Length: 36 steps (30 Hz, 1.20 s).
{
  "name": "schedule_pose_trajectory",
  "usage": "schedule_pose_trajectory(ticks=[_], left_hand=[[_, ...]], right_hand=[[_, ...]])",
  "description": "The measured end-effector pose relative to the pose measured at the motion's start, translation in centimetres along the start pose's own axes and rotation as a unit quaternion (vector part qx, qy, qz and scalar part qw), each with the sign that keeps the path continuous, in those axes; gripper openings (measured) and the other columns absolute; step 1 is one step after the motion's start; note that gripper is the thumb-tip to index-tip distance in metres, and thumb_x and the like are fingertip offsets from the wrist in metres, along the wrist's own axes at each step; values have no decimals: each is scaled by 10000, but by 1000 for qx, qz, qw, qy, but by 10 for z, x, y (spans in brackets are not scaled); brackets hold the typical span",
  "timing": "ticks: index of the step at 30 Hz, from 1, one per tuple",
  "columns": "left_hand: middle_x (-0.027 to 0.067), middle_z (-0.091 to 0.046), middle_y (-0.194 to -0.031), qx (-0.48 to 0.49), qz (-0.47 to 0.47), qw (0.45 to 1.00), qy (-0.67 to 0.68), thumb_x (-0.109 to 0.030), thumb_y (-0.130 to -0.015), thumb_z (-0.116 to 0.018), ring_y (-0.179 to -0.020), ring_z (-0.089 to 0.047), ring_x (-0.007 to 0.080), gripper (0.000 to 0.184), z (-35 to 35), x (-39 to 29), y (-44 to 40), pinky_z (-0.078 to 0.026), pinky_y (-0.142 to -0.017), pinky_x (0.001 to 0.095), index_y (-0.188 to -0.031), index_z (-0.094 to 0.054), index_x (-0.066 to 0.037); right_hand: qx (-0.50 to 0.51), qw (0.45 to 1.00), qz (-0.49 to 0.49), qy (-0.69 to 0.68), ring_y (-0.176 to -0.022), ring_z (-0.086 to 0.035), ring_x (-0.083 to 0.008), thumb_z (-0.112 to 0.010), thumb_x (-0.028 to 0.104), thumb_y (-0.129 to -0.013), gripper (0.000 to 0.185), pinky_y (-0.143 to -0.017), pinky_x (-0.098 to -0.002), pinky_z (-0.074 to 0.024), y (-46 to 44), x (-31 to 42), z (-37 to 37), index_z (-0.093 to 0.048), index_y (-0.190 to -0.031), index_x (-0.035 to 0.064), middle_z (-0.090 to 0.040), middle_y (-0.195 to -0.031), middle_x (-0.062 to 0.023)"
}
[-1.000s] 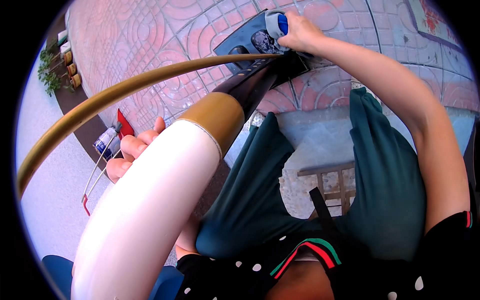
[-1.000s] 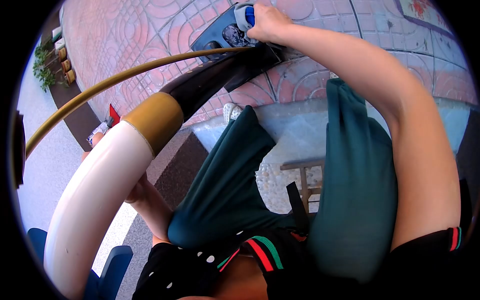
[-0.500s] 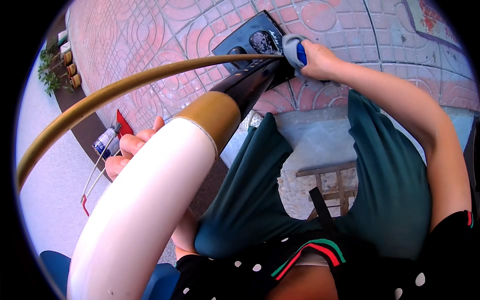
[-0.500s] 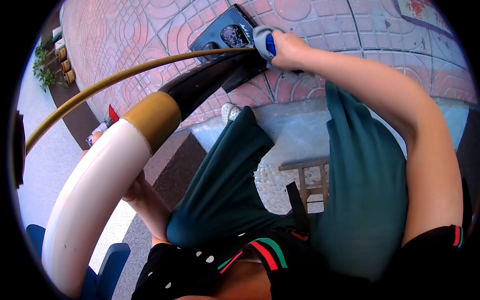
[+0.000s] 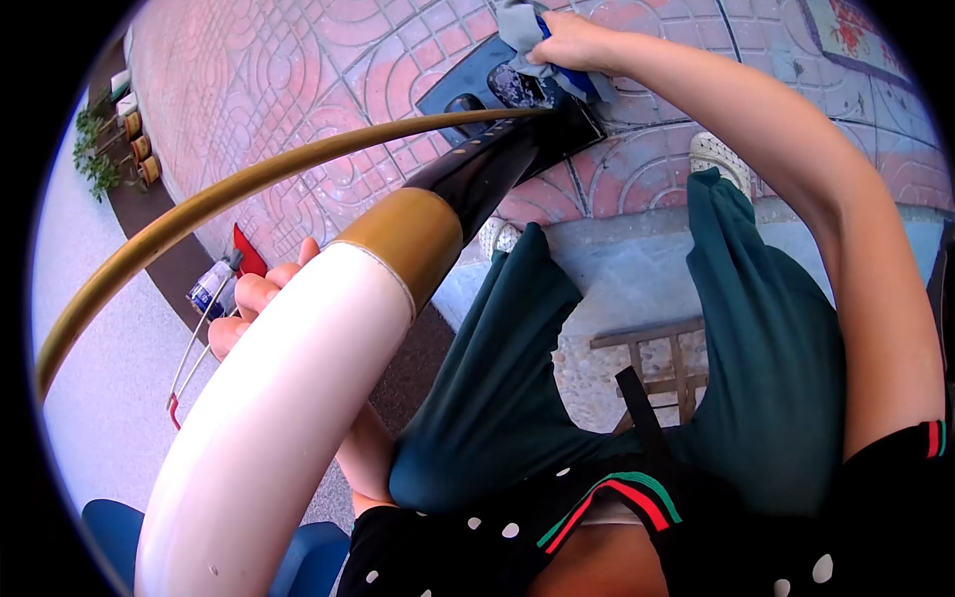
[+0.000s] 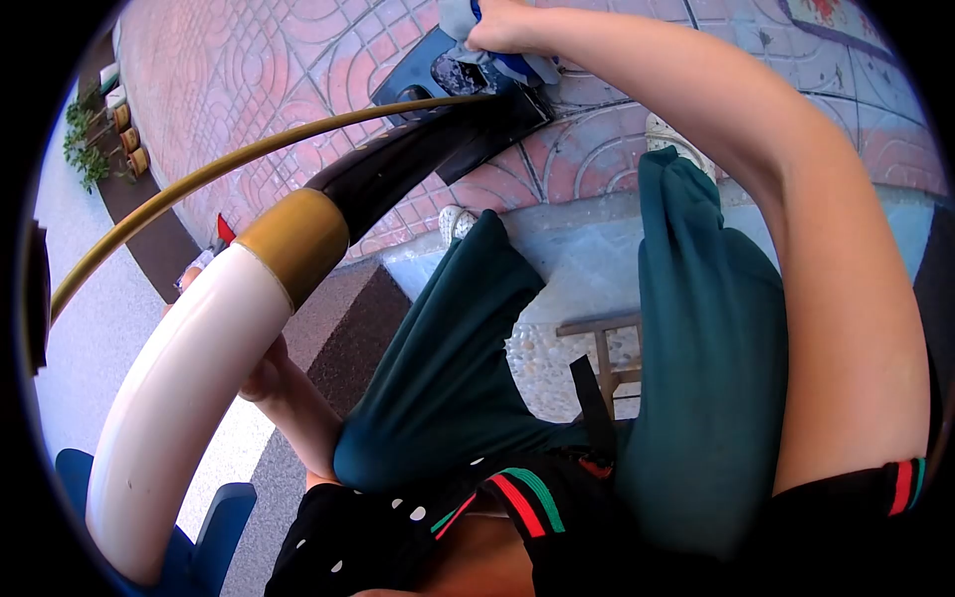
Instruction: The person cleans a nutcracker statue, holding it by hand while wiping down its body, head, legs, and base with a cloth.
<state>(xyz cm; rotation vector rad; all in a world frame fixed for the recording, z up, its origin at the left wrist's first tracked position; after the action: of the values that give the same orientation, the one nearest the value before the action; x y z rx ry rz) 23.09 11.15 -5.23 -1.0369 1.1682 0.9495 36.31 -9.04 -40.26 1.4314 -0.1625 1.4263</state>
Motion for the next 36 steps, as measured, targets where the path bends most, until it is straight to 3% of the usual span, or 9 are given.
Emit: schedule_pose_trajectory(ticks=[1, 3, 7, 11, 16, 21, 27, 29, 36], left_hand=[[127, -485, -1206, -6, -3, 1000, 1, -337, -830, -750, -1142, -553, 267, 598, 0, -1, -1, -517, -965, 470, -1318, -485, -114], [114, -488, -1191, -19, 14, 1000, 3, -330, -821, -762, -1138, -555, 256, 551, 1, -1, 0, -514, -975, 458, -1259, -507, -112], [95, -490, -1172, -36, 42, 998, 9, -321, -809, -777, -1137, -555, 244, 481, -3, -2, -3, -509, -988, 438, -1165, -526, -117], [89, -494, -1161, -29, 40, 999, 23, -318, -804, -784, -1152, -544, 246, 475, -9, -5, -5, -514, -984, 426, -1156, -529, -126], [91, -497, -1194, -36, 36, 998, 21, -309, -797, -792, -1191, -518, 263, 474, -4, -4, -2, -518, -977, 428, -1152, -527, -139], [97, -503, -1205, -35, 36, 998, 48, -310, -788, -800, -1200, -514, 276, 504, -4, -3, 0, -499, -999, 442, -1167, -513, -141], [99, -506, -1183, -15, 11, 1000, 22, -329, -779, -804, -1182, -525, 279, 509, -2, -3, -1, -463, -1032, 462, -1149, -511, -139], [99, -506, -1173, -9, 13, 1000, 13, -336, -781, -800, -1174, -530, 278, 500, -6, -2, -2, -461, -1032, 462, -1139, -512, -139], [107, -511, -1140, -15, -5, 1000, -2, -329, -802, -781, -1117, -554, 260, 448, -1, -1, -1, -485, -992, 437, -1105, -518, -129]], right_hand=[[21, 998, -26, -46, -906, -637, -226, -681, 192, -791, 408, -832, -346, -504, 9, -9, 0, -600, -1149, 13, -666, -1031, -145], [79, 994, -45, -56, -897, -640, -222, -685, 157, -778, 388, -811, -353, -504, 32, -31, -10, -600, -1119, -10, -670, -994, -159], [107, 993, -31, 46, -976, -642, -366, -721, 208, -703, 480, -847, -393, -507, 97, -50, -18, -597, -1083, -57, -658, -1018, -256], [247, 962, -109, 38, -947, -638, -306, -732, 168, -691, 482, -852, -376, -491, 116, -55, -15, -583, -1100, -40, -658, -995, -208], [39, 997, -60, 17, -914, -647, -268, -737, 253, -716, 525, -811, -349, -508, 79, -23, 29, -581, -1135, -22, -662, -998, -189], [-109, 974, 100, 170, -1000, -612, -424, -737, 323, -762, 598, -892, -457, -490, 75, 8, 9, -516, -1238, 36, -580, -1139, -234], [-120, 960, 120, 224, -1018, -588, -459, -718, 224, -804, 523, -842, -505, -504, 41, 26, 5, -455, -1236, 89, -532, -1182, -231], [-213, 944, 160, 197, -1028, -588, -421, -679, 133, -801, 438, -849, -492, -499, 23, 49, 31, -490, -1195, 94, -538, -1155, -185], [-75, 941, 222, 244, -1014, -592, -400, -636, 149, -729, 327, -826, -490, -497, 12, 77, -6, -588, -1040, 61, -568, -1114, -214]])
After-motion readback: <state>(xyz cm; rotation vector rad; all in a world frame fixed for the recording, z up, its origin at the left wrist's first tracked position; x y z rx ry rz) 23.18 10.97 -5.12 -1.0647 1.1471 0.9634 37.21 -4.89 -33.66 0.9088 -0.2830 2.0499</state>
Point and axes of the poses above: each hand's wrist, its own y-axis away from the middle knuckle, its own z-axis out of the back of the hand, x = y × z, the point moved 9 cm from there along -y, towards the middle knuckle
